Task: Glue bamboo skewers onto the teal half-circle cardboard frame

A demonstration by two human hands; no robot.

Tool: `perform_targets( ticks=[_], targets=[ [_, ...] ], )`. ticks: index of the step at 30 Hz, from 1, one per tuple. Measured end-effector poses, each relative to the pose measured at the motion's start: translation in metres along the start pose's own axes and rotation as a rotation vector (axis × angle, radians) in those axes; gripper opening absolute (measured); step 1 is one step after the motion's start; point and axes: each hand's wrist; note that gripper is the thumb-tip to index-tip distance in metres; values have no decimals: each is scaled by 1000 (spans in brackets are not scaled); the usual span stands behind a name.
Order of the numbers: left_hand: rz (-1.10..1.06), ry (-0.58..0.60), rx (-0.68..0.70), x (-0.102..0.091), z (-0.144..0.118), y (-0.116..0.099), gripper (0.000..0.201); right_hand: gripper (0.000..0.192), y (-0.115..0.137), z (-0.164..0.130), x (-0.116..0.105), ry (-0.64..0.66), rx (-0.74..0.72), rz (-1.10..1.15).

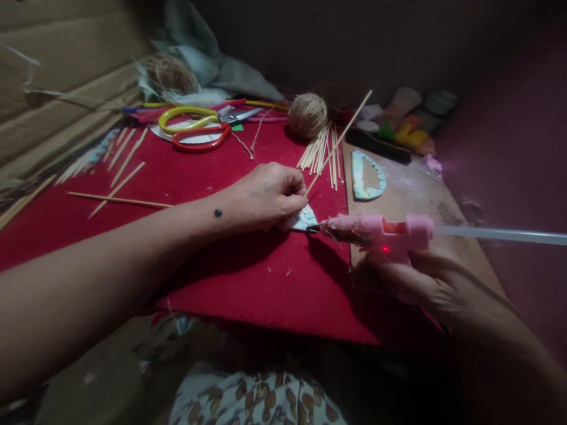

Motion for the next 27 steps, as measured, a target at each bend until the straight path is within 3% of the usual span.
perform_targets(
  ticks=[10, 27],
  targets=[
    [23, 3, 8, 0, 1, 2, 16, 42, 0, 3, 3, -14, -121, -12],
    [121, 31, 29, -1, 2, 1, 14, 39, -7, 1, 2, -43, -100, 39]
  ],
)
Point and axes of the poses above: each hand's wrist, its own z-axis towards the middle knuckle, its own x-axis out of the palm, y = z × x, and after that the axes turned 2 degrees about x, right-handed
